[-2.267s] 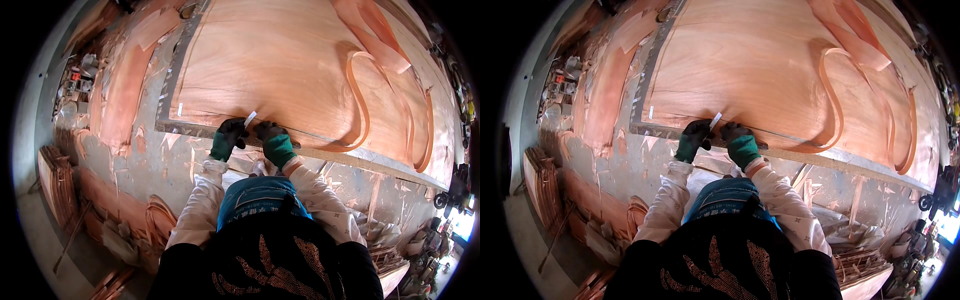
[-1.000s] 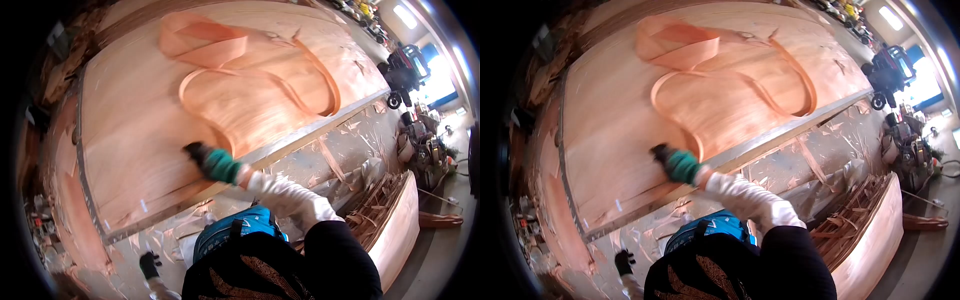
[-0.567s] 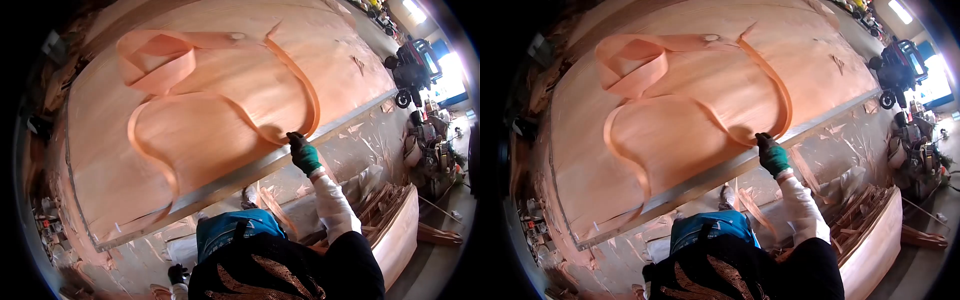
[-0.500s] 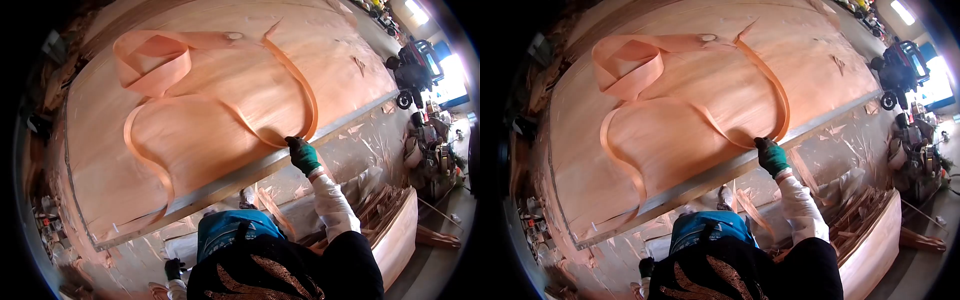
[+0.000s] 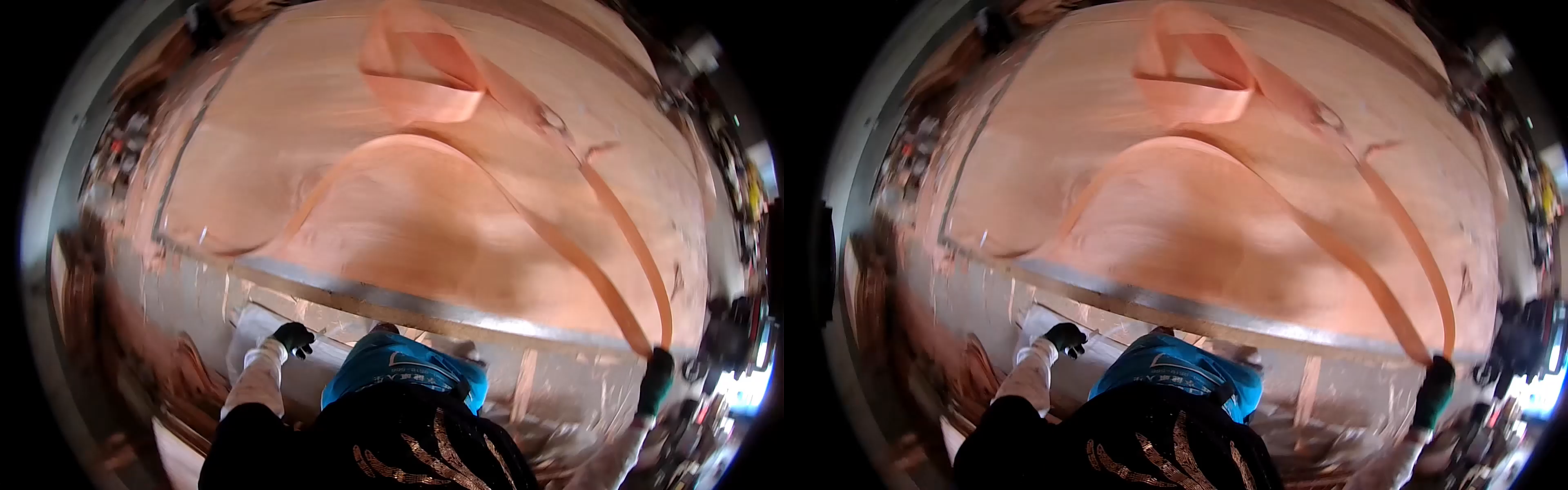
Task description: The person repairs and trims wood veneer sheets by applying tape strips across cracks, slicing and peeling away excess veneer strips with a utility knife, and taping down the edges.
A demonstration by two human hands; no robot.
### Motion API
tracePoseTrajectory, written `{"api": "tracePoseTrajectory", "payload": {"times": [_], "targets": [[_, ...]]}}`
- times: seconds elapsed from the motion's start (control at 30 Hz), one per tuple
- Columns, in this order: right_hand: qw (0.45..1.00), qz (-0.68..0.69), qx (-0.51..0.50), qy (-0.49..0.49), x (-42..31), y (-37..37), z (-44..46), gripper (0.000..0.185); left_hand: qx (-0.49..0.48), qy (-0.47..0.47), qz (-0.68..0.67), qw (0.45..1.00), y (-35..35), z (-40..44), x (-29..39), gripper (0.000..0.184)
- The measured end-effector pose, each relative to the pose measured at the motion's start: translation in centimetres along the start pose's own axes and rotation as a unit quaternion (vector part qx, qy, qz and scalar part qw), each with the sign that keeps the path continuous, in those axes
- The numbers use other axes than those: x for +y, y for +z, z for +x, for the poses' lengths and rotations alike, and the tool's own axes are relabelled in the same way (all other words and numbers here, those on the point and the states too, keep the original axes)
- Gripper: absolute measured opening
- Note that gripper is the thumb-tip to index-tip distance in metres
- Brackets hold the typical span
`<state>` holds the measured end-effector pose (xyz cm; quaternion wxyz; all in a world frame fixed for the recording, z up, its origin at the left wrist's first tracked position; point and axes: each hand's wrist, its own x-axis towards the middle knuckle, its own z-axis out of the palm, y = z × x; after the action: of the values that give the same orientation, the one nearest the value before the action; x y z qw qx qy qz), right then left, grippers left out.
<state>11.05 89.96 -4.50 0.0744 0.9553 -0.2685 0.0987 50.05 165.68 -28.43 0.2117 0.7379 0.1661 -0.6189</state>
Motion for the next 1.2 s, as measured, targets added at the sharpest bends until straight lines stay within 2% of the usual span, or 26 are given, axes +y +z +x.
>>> {"api": "tracePoseTrajectory", "payload": {"times": [0.03,0.1,0.13,0.17,0.23,0.27,0.3,0.33,0.4,0.47,0.57,0.6,0.7,0.77,0.9,0.97,1.03,1.13,1.17,1.2], "targets": [[1.0,0.001,0.004,-0.002,2.6,0.1,-0.2,0.025,0.01,-0.019,-0.015,1.0,1.4,-0.7,1.2,0.039],[1.0,-0.002,-0.008,-0.02,6.2,-0.4,0.4,0.024,0.044,0.002,-0.059,0.997,4.7,-0.8,1.7,0.042],[0.999,0.032,0.008,-0.002,8.8,0.5,0.5,0.024,0.055,0.012,-0.094,0.994,7.3,-0.4,1.8,0.032],[0.998,0.065,0.02,0.015,11.0,1.2,1.2,0.025,0.07,0.026,-0.129,0.989,9.9,0.3,1.7,0.034],[0.974,0.203,0.018,0.1,15.8,3.0,2.2,0.03,0.092,0.044,-0.174,0.979,15.6,1.7,0.9,0.034],[0.955,0.271,0.031,0.117,16.3,2.9,2.3,0.031,0.103,0.083,-0.272,0.953,19.1,2.8,-0.6,0.033],[0.993,0.105,0.041,-0.025,17.0,1.9,2.4,0.031,0.076,0.103,-0.248,0.96,22.1,3.8,-1.8,0.032],[0.988,0.146,0.042,0.015,19.2,3.0,2.0,0.03,0.072,0.186,-0.173,0.965,25.7,3.8,-3.0,0.032],[0.976,0.199,0.047,0.075,23.2,5.1,1.5,0.029,0.072,0.176,-0.158,0.969,31.0,-0.1,-1.3,0.031],[0.975,0.199,0.039,0.087,25.6,7.0,1.4,0.029,0.071,0.028,-0.312,0.947,35.5,-3.9,1.1,0.028],[0.977,0.19,0.02,0.095,28.3,9.6,0.6,0.028,0.076,0.053,-0.379,0.921,40.1,-5.8,0.5,0.027],[0.978,0.185,0.012,0.1,29.0,10.2,0.4,0.028,0.063,0.087,-0.437,0.893,41.2,-4.6,-1.0,0.027],[0.979,0.176,-0.003,0.105,30.2,11.5,-0.6,0.028,0.099,0.082,-0.409,0.903,42.0,-4.8,-1.1,0.027],[0.979,0.171,-0.012,0.106,31.1,12.2,-0.7,0.028,0.121,0.099,-0.437,0.886,41.6,-6.3,0.2,0.027],[0.982,0.165,-0.024,0.092,32.1,12.6,-0.6,0.027,0.145,0.206,-0.521,0.815,41.5,-5.1,1.0,0.025],[0.984,0.159,-0.017,0.082,32.5,12.7,0.0,0.027,0.17,0.259,-0.465,0.829,41.4,-6.8,2.0,0.023],[0.985,0.155,0.0,0.074,32.9,12.4,0.6,0.027,0.215,0.308,-0.508,0.775,42.4,-6.0,2.6,0.025],[0.989,0.136,0.035,0.051,34.7,10.7,0.7,0.027,0.18,0.256,-0.514,0.799,42.2,-6.9,3.5,0.027],[0.99,0.128,0.047,0.041,35.4,10.2,0.6,0.027,0.164,0.229,-0.51,0.813,42.1,-7.7,4.0,0.02],[0.99,0.124,0.059,0.028,36.0,9.7,0.5,0.027,0.152,0.227,-0.524,0.806,42.2,-6.7,3.8,0.02]]}}
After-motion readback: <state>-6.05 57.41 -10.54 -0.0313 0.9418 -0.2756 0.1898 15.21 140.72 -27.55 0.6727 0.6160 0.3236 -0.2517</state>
